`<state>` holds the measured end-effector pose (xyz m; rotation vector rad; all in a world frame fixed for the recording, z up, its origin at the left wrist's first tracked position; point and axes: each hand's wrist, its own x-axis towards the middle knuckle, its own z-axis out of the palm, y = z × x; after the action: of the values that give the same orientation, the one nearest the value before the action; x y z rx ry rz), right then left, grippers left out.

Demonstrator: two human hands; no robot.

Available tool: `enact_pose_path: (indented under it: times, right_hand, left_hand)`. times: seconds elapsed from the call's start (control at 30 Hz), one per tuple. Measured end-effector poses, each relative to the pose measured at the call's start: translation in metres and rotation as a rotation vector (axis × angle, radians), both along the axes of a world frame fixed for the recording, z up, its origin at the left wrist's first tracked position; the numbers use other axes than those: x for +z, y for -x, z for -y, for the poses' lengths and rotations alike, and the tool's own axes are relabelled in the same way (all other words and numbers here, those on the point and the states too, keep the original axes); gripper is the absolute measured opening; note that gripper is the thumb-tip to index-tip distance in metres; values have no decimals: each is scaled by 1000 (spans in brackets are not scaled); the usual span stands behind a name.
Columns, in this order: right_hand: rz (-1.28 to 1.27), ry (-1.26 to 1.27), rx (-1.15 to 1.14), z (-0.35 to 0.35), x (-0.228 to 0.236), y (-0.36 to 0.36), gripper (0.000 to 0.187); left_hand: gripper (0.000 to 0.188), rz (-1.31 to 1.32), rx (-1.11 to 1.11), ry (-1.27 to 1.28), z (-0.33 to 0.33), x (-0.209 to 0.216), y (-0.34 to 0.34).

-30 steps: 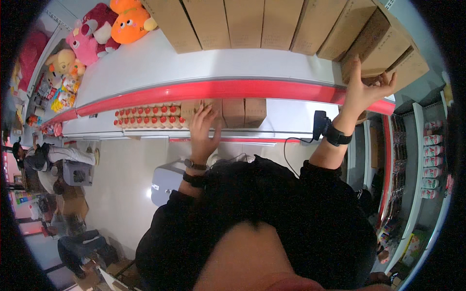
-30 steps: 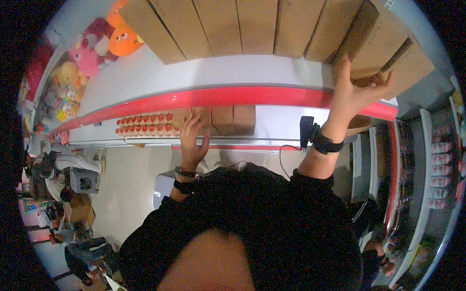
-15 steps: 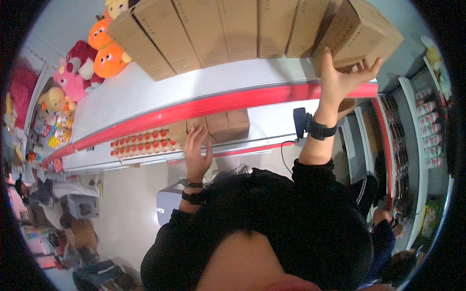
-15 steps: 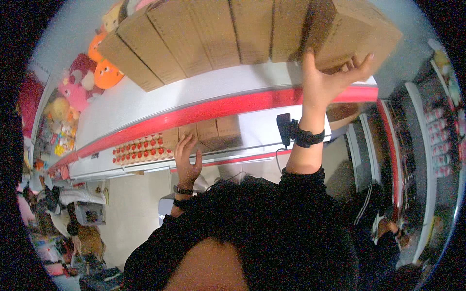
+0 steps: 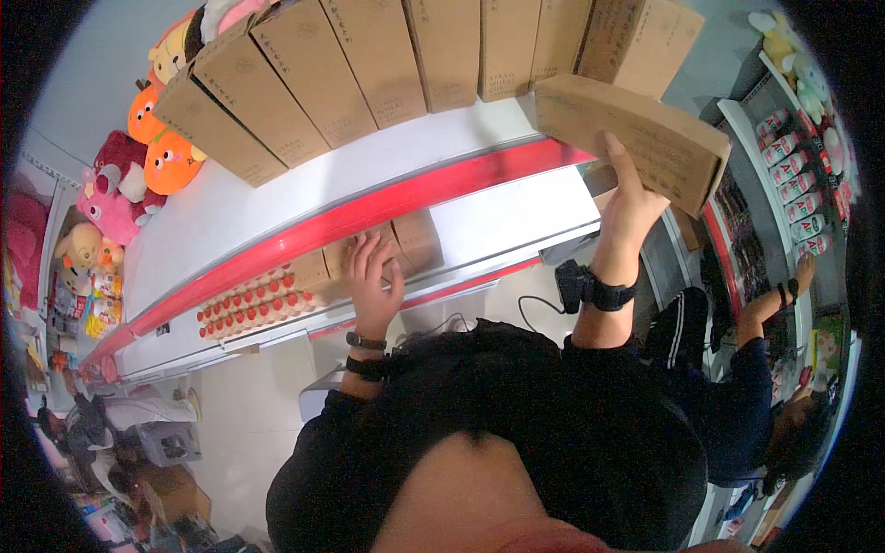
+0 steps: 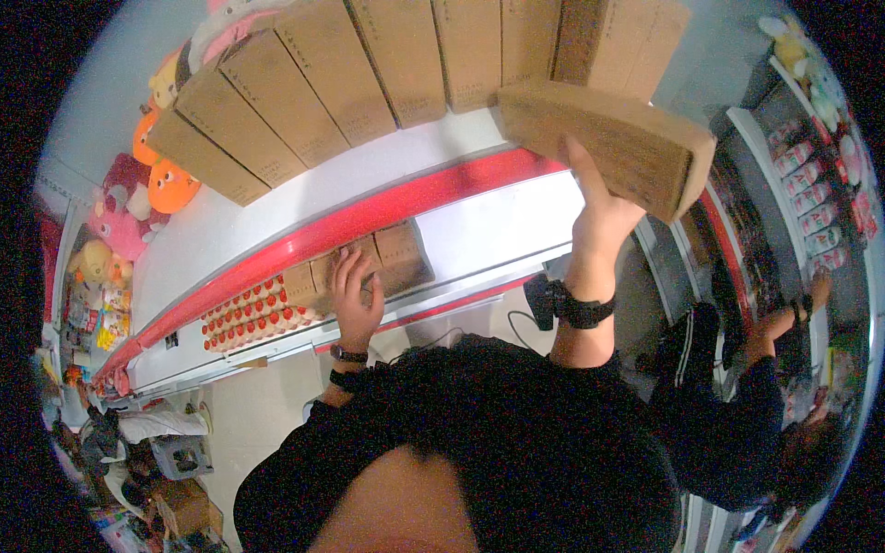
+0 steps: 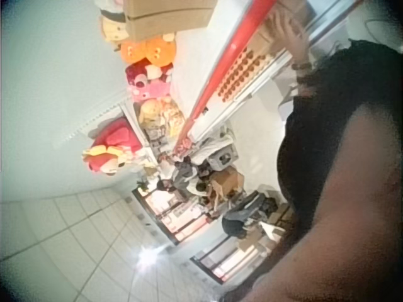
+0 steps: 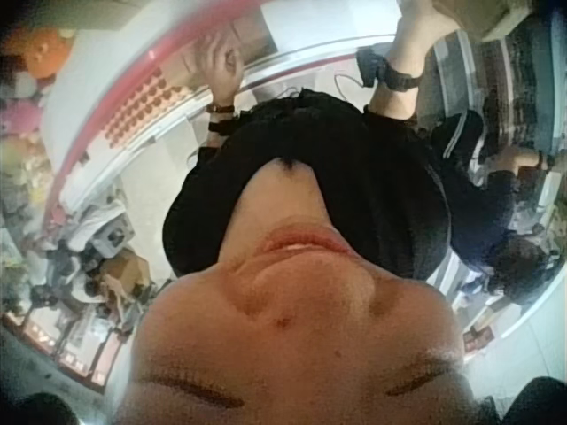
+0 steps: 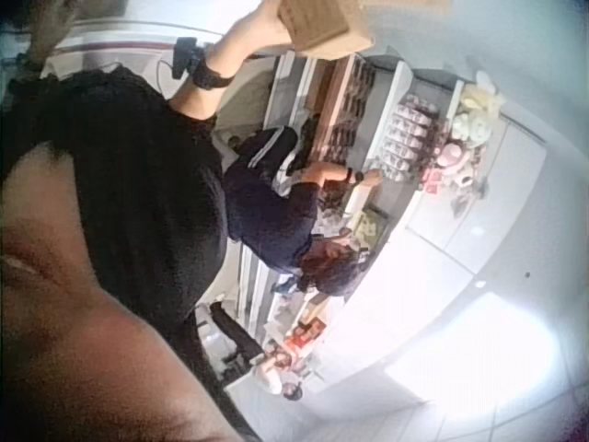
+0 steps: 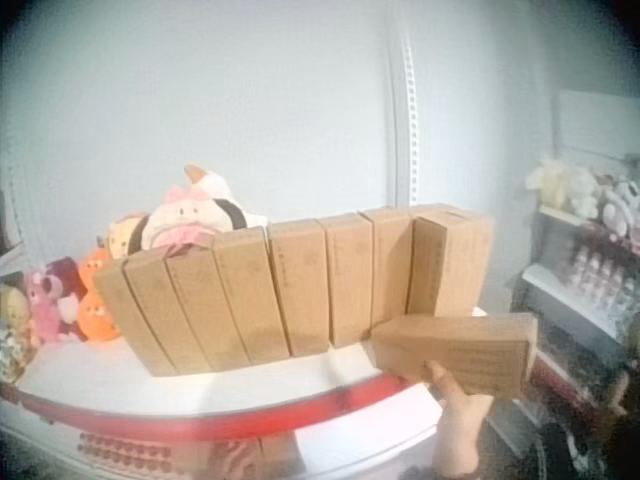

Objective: The person organizes rows of small bottles on a lower shelf by hand and then places several cardboard boxes into alignment on the upper shelf next to plush toys.

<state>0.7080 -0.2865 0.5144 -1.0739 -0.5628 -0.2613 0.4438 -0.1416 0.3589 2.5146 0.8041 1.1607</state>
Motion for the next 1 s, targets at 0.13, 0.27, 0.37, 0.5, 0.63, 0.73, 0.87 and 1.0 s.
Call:
enact_pose_path:
  times: [0.13,0.27,0.37,0.5,0.63,0.73,0.87,1.0]
  right_hand:
    - [-225,-250,355,26,-27,-12,47]
    - [-341,-349,857,70,-79,-25,60]
    - [-300,72,867,90,-86,-10,74]
    - [-396,733,963,104,-86,-7,82]
    - [-129,976,856,68,-129,-2,81]
    - [-70,878,851,36,-152,4,72]
    - [-197,708,760,-10,-193,3,67]
    - [-393,598,472,-45,-226,-1,65]
  left_hand:
    - [36,-138,19,-21,1,-3,3]
    - [38,-206,10,-21,-4,-6,1]
    - [41,-204,20,-26,-5,-8,1]
    - [44,-200,12,-15,-3,-3,-2]
    - [46,-239,27,-27,-3,-2,1]
    - [48,-251,-26,9,-3,-3,3]
    - [55,-270,94,3,5,-5,13]
    - [73,-263,248,-61,7,-10,35]
